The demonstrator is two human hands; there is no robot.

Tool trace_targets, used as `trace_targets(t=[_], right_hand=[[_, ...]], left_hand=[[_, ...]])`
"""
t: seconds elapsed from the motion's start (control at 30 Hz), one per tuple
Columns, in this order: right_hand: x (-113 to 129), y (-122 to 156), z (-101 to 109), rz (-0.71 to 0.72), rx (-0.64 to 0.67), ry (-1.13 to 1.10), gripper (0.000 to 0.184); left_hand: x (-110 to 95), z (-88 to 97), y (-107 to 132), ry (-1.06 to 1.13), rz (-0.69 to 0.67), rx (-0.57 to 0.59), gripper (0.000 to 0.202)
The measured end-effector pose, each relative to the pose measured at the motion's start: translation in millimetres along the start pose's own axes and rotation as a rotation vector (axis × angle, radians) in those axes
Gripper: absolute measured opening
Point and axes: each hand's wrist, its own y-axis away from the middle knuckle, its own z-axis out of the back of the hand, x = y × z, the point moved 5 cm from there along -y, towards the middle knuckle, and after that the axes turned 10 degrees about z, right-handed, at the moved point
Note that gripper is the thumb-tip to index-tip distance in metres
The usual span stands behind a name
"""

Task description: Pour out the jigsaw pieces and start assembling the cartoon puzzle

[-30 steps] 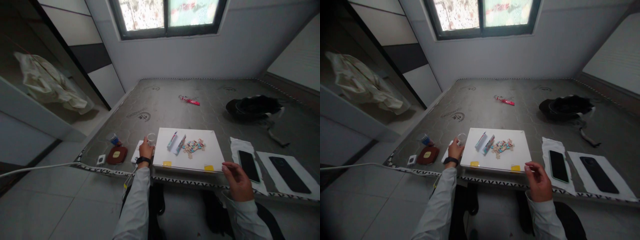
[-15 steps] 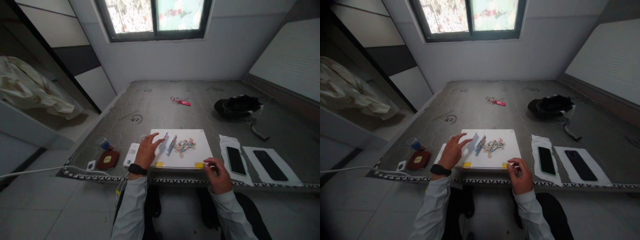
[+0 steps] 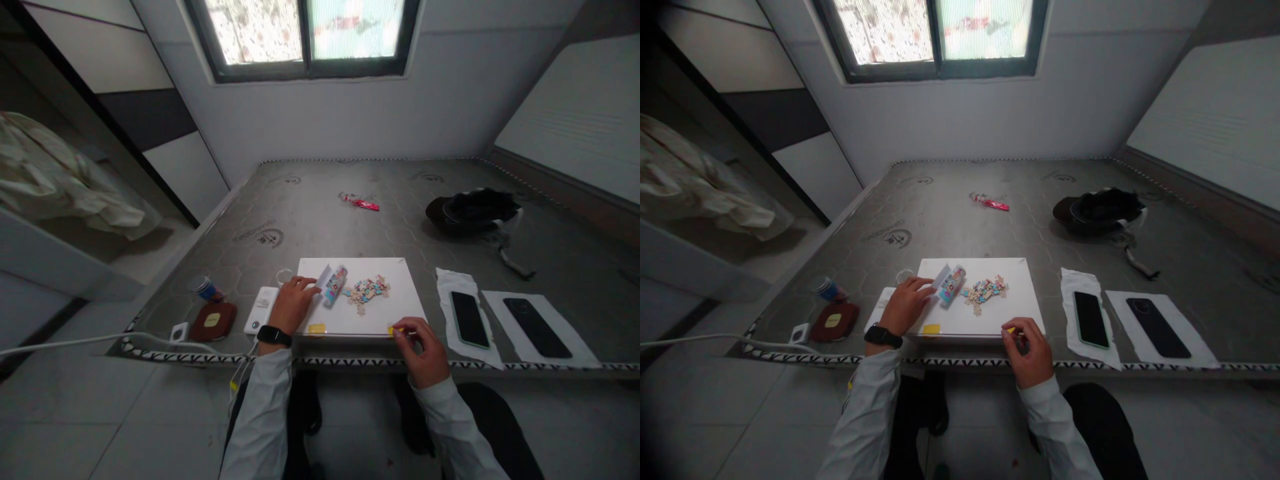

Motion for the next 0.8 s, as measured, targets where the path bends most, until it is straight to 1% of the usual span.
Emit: trace_targets(t=[0.1, 0.2, 0.27, 0.3, 0.4, 0.43, 0.47, 0.5, 0.57, 0.6, 0.63, 0.67, 0.73, 0.77, 0.8], right_hand=[[1.8, -0.4, -0.4, -0.003, 0.009, -0.002, 0.018], [1.4, -0.8, 0.2, -0.001, 0.012, 0.002, 0.018], [0.7, -1.7, 1.4, 0.018, 0.020, 0.010, 0.016], [1.0, -2.3, 1.9, 0.038, 0.031, 0.014, 0.015], [6.9, -4.4, 4.0, 0.131, 0.064, 0.025, 0.008], [10.2, -4.8, 5.3, 0.161, 0.062, 0.025, 0.013], [13.7, -5.0, 6.9, 0.183, 0.052, 0.021, 0.022], [17.1, -5.1, 8.6, 0.193, 0.039, 0.009, 0.034], [22.5, -4.9, 11.4, 0.176, 0.027, -0.062, 0.061], [24.1, -4.7, 12.2, 0.144, 0.031, -0.133, 0.074], [25.1, -4.6, 12.1, 0.096, 0.046, -0.237, 0.085], [25.6, -4.2, 10.5, 0.029, 0.080, -0.375, 0.094], [26.6, -1.9, 2.5, -0.151, 0.194, -0.704, 0.105], [27.7, 0.5, -3.1, -0.249, 0.271, -0.853, 0.108], [28.8, 3.1, -8.5, -0.340, 0.339, -0.971, 0.108]], left_hand=[[2.5, -5.2, -1.4, 0.019, -0.005, 0.035, 0.038], [2.7, -0.7, -0.7, 0.039, -0.012, 0.041, 0.046], [1.3, 9.9, 1.2, 0.066, -0.023, 0.014, 0.046], [-0.5, 18.0, 2.8, 0.093, -0.036, -0.018, 0.043], [-12.7, 48.9, 11.5, 0.174, -0.113, -0.129, 0.021], [-18.8, 60.4, 15.5, 0.201, -0.139, -0.169, 0.019], [-25.6, 72.2, 20.1, 0.243, -0.166, -0.216, 0.018], [-32.6, 83.0, 24.6, 0.303, -0.188, -0.246, 0.018], [-46.0, 99.1, 31.9, 0.453, -0.211, -0.255, 0.015], [-53.2, 103.0, 34.3, 0.541, -0.235, -0.215, 0.013], [-59.6, 104.6, 35.7, 0.655, -0.255, -0.164, 0.015], [-65.9, 102.9, 35.9, 0.781, -0.276, -0.079, 0.018], [-79.2, 90.5, 34.7, 1.021, -0.326, 0.178, 0.018], [-83.6, 81.6, 32.8, 1.121, -0.307, 0.292, 0.019], [-86.1, 71.9, 30.1, 1.187, -0.262, 0.373, 0.022]])
